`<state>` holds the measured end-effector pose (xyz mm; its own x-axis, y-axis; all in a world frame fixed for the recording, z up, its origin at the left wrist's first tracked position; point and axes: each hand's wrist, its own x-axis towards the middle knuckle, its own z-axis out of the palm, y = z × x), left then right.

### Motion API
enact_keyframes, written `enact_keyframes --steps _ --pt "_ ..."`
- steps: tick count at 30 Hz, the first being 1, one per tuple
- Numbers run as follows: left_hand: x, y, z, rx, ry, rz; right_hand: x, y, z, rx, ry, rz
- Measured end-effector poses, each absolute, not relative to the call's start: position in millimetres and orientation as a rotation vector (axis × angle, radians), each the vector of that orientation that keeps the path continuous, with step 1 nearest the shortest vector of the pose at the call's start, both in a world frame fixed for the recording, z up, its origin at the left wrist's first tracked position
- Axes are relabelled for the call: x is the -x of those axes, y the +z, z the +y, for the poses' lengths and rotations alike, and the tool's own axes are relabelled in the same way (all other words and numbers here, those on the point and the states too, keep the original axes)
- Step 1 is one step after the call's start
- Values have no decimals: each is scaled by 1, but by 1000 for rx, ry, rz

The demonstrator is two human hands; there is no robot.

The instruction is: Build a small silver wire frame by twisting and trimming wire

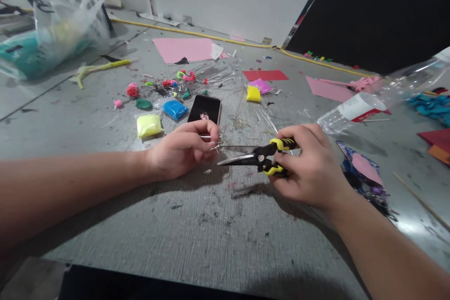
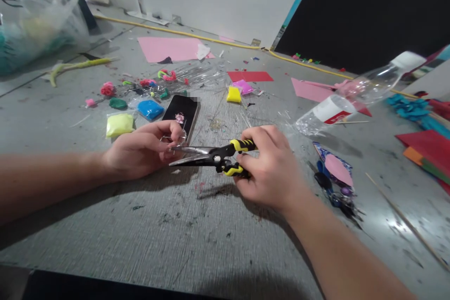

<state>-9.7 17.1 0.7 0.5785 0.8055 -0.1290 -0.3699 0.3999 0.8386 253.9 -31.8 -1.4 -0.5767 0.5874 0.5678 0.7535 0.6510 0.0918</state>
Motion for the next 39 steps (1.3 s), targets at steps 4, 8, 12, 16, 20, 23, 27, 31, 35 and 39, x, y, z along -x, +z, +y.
enact_keyframes --steps 4,8,12,16,20,23,27,31,35,39 --pt "10 0 16 -888 786 600 -255 -2 -30 1048 -484 -2362" --pt "9 -1 14 -950 775 626 -256 -2 -29 1050 -474 -2367" --pt "8 -1 14 -944 770 660 -257 -3 -29 1052 -448 -2378" --pt "7 -1 15 -899 784 657 -258 -2 -30 1025 -451 -2420" --pt "8 -2 14 -937 805 678 -258 -2 -32 990 -467 -2428" --pt "7 -3 13 -978 814 713 -257 -3 -33 995 -456 -2428" --pt "6 -3 13 -989 828 743 -258 -2 -34 969 -471 -2448" --pt "7 -2 14 -1003 830 759 -259 1 -33 946 -465 -2496" --pt "8 0 14 -975 790 770 -258 3 -31 911 -456 -2509" --pt "8 0 15 -948 771 734 -259 2 -30 898 -434 -2541"
